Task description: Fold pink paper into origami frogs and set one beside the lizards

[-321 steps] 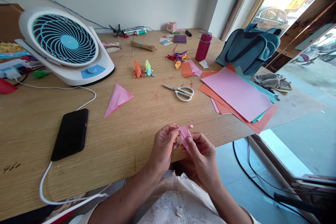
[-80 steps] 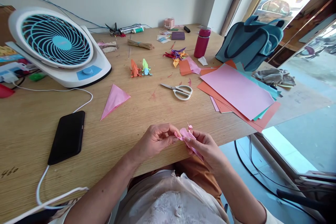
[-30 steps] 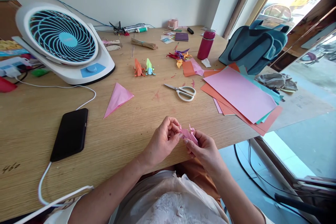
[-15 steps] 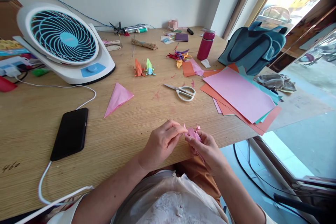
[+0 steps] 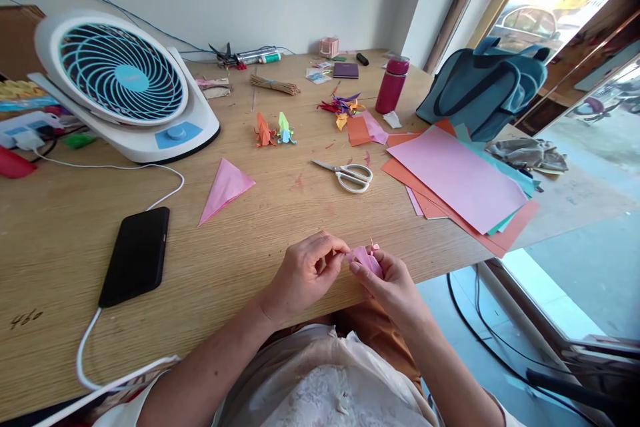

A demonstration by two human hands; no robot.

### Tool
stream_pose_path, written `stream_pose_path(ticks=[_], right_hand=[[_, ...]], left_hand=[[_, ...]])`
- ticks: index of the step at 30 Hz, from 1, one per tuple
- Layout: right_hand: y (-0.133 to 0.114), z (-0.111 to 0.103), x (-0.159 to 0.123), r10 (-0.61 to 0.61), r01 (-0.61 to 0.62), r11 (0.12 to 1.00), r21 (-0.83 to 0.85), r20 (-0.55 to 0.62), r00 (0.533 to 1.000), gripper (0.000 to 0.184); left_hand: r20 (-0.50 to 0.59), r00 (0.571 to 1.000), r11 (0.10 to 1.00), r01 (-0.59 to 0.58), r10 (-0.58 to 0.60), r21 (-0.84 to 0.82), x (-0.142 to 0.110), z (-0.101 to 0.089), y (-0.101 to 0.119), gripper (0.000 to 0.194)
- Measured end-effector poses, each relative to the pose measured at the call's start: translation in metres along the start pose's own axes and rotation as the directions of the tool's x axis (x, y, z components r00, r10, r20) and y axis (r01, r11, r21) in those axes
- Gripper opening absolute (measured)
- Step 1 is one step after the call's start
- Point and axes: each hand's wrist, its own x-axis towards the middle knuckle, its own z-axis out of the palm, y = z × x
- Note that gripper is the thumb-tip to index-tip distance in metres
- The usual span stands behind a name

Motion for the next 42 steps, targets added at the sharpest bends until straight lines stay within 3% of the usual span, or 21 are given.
stream_pose_path(ticks=[6,13,18,23,30,35,42], right_hand=[[-0.003,0.008,-0.005,-0.087,0.085,0.995,-0.06,-0.043,0.995,0.028],[-0.002,0.012,-0.006,-0.117,0.106,0.982,-0.155,-0.068,0.991,0.024],[-0.002,0.01,-0.005,-0.056,0.048,0.995,-0.082,-0.091,0.994,0.027],[-0.007,0.005,-0.002,0.038,-0.035,0.997,0.076,-0.039,0.999,0.029],[-0.013,-0.002,0.001,0.14,-0.15,0.962,0.229,0.06,0.988,0.037],[-0.014,-0.004,0.001,0.167,-0.18,0.934,0.307,0.069,0.984,0.037],[-0.015,-0.001,0.0,0.157,-0.166,0.949,0.267,0.054,0.986,0.041]], left_hand=[[0.041,0.992,0.988,0.124,-0.121,-0.091,0.0,-0.001,0.002,0.008],[0.087,0.964,0.964,0.256,-0.25,-0.07,0.002,-0.002,-0.001,0.013],[0.208,0.897,0.855,0.437,-0.391,-0.28,0.002,-0.004,-0.004,0.017],[0.344,0.862,0.704,0.504,-0.373,-0.5,0.005,-0.006,-0.002,0.02],[0.313,0.917,0.725,0.39,-0.248,-0.568,0.004,-0.006,0.002,0.015],[0.227,0.955,0.837,0.28,-0.192,-0.471,0.003,-0.006,0.005,0.006],[0.077,0.994,0.945,0.093,-0.073,-0.313,0.003,-0.008,0.003,0.008]])
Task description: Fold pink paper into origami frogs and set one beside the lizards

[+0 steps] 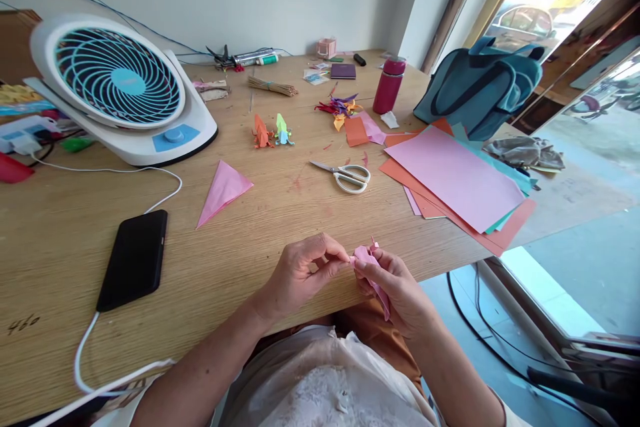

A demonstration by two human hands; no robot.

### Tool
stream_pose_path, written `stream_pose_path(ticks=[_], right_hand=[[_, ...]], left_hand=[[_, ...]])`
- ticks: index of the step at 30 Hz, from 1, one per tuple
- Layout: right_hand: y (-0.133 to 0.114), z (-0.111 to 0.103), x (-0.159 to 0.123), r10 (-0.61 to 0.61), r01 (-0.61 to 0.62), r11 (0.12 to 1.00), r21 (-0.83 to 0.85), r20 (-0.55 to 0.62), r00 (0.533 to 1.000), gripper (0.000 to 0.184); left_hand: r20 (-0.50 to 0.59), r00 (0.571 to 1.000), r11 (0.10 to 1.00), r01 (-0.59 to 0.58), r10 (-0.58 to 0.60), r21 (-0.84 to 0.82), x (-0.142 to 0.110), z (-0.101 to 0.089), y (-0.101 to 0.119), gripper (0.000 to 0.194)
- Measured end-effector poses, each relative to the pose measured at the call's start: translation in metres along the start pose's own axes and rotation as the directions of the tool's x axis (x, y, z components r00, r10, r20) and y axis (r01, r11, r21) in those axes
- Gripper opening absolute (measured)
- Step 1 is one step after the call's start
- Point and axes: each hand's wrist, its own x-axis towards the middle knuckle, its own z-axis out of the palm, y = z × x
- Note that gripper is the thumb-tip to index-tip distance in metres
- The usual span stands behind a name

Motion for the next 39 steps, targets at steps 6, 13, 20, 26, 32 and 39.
stream_pose_path(ticks=[6,13,20,26,32,39], right_hand=[[0.004,0.004,-0.001,-0.044,0.043,0.998,-0.035,-0.028,0.999,0.041],[0.013,0.007,-0.002,-0.171,0.157,0.971,-0.18,-0.069,0.983,0.035],[0.012,0.009,-0.003,-0.165,0.151,0.975,-0.166,-0.076,0.983,0.034],[0.008,0.01,-0.005,0.018,-0.023,0.988,0.151,0.031,0.999,0.032],[0.012,0.016,-0.006,-0.006,-0.004,0.973,0.232,0.041,0.999,0.03],[0.016,0.019,-0.002,-0.11,0.114,0.992,0.059,-0.073,0.991,0.031]], left_hand=[[-0.034,0.989,0.988,0.139,-0.141,-0.06,0.001,0.004,0.001,0.008],[0.014,0.903,0.845,0.408,-0.43,-0.346,0.004,0.008,-0.001,0.017],[0.009,0.902,0.819,0.395,-0.431,-0.416,0.003,0.009,-0.001,0.018],[-0.083,0.987,0.986,0.131,-0.14,-0.105,-0.003,0.009,-0.001,0.005],[-0.078,0.986,0.979,0.135,-0.148,-0.151,-0.004,0.014,0.0,0.005],[-0.072,0.961,0.932,0.239,-0.267,-0.272,-0.003,0.014,-0.002,0.007]])
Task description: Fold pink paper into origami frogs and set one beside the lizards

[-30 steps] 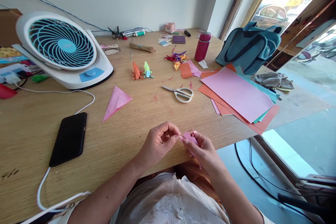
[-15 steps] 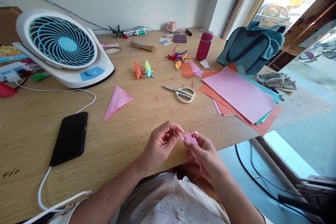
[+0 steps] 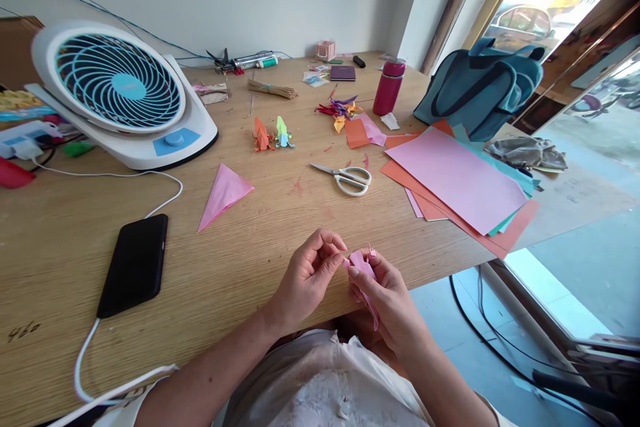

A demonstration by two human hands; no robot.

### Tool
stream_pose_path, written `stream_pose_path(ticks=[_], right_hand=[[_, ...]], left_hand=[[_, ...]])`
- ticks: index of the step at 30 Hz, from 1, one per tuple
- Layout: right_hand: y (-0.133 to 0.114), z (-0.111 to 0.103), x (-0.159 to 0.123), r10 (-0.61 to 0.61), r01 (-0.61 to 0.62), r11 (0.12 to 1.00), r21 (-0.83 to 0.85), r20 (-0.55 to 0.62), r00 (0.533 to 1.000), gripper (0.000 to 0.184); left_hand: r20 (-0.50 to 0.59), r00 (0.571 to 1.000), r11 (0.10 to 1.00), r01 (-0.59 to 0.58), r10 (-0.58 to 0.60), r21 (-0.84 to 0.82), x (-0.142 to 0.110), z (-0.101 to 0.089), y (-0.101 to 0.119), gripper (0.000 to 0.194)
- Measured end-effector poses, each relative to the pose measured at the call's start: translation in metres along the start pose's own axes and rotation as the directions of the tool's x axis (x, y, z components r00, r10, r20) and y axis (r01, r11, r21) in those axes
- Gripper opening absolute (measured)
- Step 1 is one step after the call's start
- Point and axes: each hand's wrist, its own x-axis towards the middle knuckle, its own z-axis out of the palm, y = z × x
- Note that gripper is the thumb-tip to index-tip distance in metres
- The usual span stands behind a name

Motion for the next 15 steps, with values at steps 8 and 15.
stream_pose_path(ticks=[8,15], right_hand=[[0.0017,-0.0003,-0.0011,-0.021,0.021,1.0,-0.022,-0.003,1.0,0.03],[0.0035,-0.0009,-0.002,-0.143,0.134,0.983,-0.124,-0.065,0.988,0.029]], left_hand=[[0.041,0.981,0.958,0.192,-0.188,-0.211,0.0033,-0.0008,0.0016,0.012],[0.053,0.95,0.898,0.307,-0.306,-0.316,0.0056,0.0025,-0.0018,0.03]])
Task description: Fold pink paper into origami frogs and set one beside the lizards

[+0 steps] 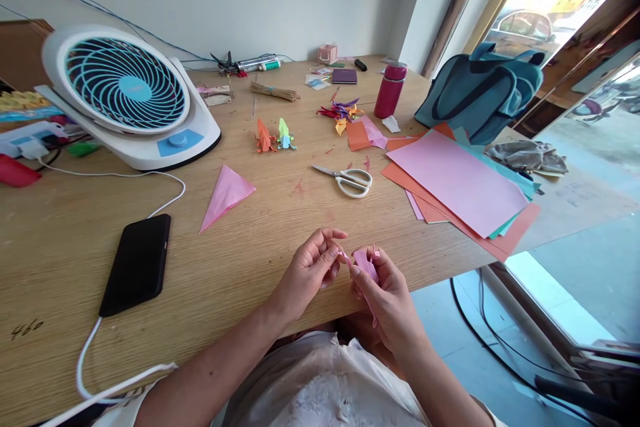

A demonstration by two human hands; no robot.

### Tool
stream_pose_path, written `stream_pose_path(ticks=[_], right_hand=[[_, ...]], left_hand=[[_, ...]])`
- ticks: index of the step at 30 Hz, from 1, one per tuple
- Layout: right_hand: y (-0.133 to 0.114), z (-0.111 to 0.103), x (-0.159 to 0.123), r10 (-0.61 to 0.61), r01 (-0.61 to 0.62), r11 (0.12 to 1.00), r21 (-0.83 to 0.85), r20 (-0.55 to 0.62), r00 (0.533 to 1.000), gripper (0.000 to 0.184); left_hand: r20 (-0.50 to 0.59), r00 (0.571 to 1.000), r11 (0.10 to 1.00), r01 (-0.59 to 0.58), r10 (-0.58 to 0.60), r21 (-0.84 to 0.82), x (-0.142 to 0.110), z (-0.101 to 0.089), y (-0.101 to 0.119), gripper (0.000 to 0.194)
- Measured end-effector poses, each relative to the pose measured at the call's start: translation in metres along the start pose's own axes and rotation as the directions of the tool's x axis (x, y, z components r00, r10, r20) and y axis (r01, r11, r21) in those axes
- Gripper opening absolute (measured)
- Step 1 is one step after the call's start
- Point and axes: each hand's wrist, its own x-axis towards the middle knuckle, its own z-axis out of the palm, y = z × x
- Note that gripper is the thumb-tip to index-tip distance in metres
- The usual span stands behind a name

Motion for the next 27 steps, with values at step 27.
stream_pose_path(ticks=[27], right_hand=[[0.008,-0.003,0.013,-0.151,0.158,0.979,-0.131,0.062,0.987,0.037]], left_hand=[[-0.045,0.999,0.995,0.023,-0.019,0.094,0.004,0.001,-0.006,0.025]])
